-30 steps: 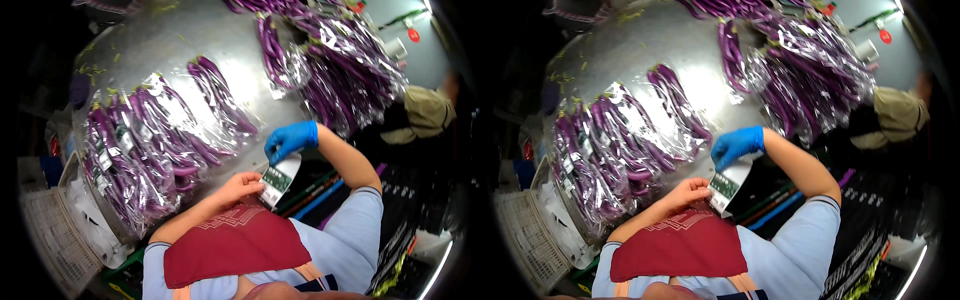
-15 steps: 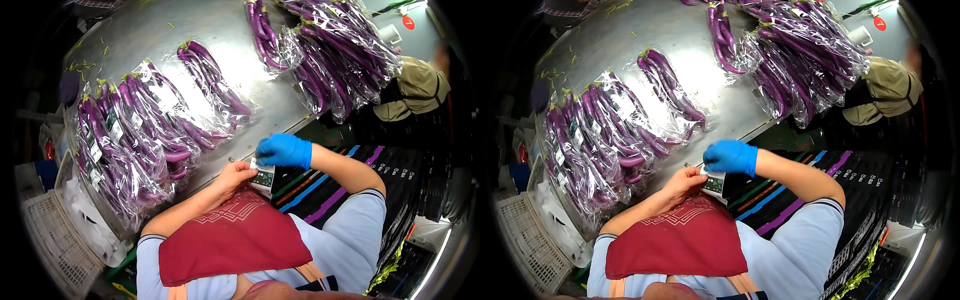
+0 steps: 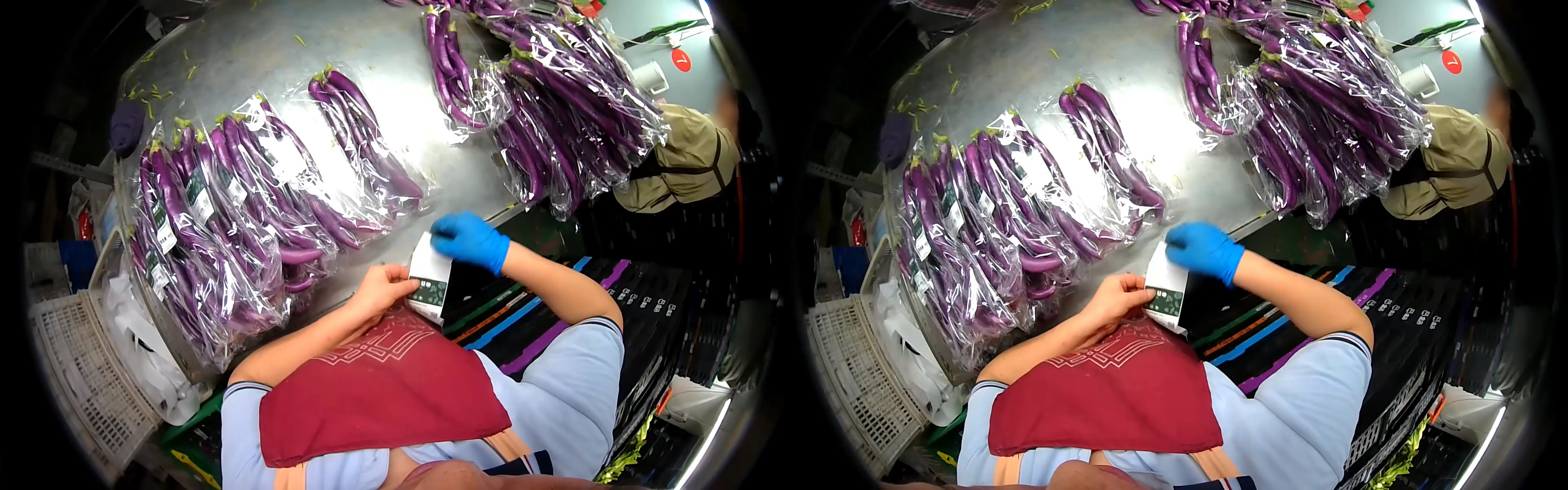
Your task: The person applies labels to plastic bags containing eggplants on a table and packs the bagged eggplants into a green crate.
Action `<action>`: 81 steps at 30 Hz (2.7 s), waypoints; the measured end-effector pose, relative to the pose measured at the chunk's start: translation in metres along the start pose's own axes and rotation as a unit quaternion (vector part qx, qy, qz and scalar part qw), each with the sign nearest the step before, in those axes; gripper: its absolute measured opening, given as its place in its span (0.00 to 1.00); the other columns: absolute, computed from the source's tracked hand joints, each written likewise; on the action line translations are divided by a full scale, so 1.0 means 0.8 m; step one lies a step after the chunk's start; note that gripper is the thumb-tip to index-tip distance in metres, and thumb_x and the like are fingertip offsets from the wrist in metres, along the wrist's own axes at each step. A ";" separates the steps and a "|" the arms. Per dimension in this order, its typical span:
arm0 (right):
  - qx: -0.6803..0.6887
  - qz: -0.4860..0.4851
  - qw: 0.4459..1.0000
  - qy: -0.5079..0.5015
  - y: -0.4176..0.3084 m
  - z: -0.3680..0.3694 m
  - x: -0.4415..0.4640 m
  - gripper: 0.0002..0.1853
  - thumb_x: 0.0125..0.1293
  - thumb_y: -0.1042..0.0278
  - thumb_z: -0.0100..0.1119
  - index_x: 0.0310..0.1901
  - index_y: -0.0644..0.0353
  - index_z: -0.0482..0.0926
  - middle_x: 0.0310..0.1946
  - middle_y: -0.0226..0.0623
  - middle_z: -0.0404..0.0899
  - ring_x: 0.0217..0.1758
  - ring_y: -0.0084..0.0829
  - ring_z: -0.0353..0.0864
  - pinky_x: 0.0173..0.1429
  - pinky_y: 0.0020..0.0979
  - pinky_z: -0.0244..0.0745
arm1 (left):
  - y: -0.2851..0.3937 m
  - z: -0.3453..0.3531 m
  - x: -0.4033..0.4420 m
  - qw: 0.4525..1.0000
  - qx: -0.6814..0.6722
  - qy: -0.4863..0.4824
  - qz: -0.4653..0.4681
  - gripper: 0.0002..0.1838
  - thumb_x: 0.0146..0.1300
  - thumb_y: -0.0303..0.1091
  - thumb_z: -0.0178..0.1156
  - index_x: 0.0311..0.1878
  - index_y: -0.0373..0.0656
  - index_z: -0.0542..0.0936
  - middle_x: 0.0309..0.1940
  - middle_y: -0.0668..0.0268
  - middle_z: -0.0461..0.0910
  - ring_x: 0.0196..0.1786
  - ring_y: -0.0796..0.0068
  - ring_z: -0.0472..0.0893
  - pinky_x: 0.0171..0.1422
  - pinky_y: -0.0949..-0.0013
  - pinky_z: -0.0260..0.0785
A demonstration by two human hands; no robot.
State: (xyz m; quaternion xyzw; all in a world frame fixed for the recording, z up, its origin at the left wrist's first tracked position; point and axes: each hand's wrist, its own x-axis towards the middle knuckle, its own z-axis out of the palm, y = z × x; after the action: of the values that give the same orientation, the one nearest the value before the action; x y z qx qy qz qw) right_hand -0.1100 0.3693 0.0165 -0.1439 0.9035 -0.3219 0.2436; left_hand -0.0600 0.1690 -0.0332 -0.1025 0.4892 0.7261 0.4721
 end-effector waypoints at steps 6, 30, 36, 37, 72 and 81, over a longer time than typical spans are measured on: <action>0.208 0.122 0.968 0.073 0.041 -0.096 0.098 0.13 0.53 0.62 0.51 0.29 0.65 0.75 0.19 0.30 0.71 0.22 0.20 0.69 0.26 0.24 0.66 | 0.002 -0.010 0.004 0.991 0.020 -0.100 -0.087 0.06 0.51 0.24 0.59 0.33 0.33 0.77 0.20 0.66 0.75 0.18 0.82 0.69 0.21 0.80 0.59; 0.070 0.025 0.988 0.132 0.061 0.014 0.223 0.39 0.47 0.55 0.62 0.57 0.65 0.56 0.45 0.51 0.69 0.45 0.46 0.72 0.49 0.38 0.68 | 0.021 -0.025 0.020 0.992 -0.002 -0.093 -0.083 0.05 0.53 0.28 0.59 0.31 0.37 0.76 0.19 0.70 0.72 0.21 0.84 0.70 0.24 0.80 0.61; 0.420 0.009 0.907 0.031 0.074 -0.004 0.235 0.24 0.51 0.73 0.59 0.51 0.63 0.66 0.41 0.35 0.74 0.43 0.23 0.73 0.48 0.24 0.69 | 0.013 -0.024 0.025 0.991 0.001 -0.107 -0.083 0.05 0.53 0.29 0.59 0.30 0.38 0.76 0.19 0.71 0.72 0.21 0.84 0.70 0.25 0.80 0.62; 0.377 0.009 0.926 -0.007 0.063 -0.006 0.237 0.25 0.50 0.69 0.60 0.51 0.63 0.67 0.42 0.37 0.74 0.42 0.24 0.73 0.48 0.25 0.68 | 0.012 -0.024 0.025 0.990 0.003 -0.111 -0.086 0.05 0.53 0.30 0.59 0.30 0.38 0.76 0.20 0.71 0.73 0.21 0.84 0.70 0.25 0.80 0.62; 0.212 -0.048 0.916 -0.338 -0.022 -0.040 0.031 0.20 0.60 0.55 0.52 0.43 0.66 0.73 0.38 0.39 0.76 0.41 0.25 0.71 0.47 0.28 0.66 | 0.035 0.012 -0.006 0.960 -0.111 -0.257 0.033 0.11 0.59 0.29 0.54 0.45 0.38 0.73 0.37 0.69 0.76 0.38 0.84 0.73 0.46 0.79 0.65; 0.208 0.126 0.910 -0.336 0.020 -0.066 0.003 0.09 0.52 0.67 0.61 0.31 0.64 0.77 0.24 0.29 0.75 0.30 0.18 0.70 0.37 0.23 0.67 | -0.003 -0.001 -0.015 0.957 0.015 -0.277 -0.087 0.15 0.57 0.25 0.54 0.47 0.31 0.70 0.39 0.63 0.77 0.41 0.79 0.76 0.46 0.79 0.68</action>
State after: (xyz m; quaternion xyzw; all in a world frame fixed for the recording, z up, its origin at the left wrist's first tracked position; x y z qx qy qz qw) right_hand -0.1422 0.4072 0.0408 -0.0749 0.6913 -0.4016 0.5961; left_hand -0.0524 0.1612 -0.0276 0.0682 0.3394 0.6746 0.6520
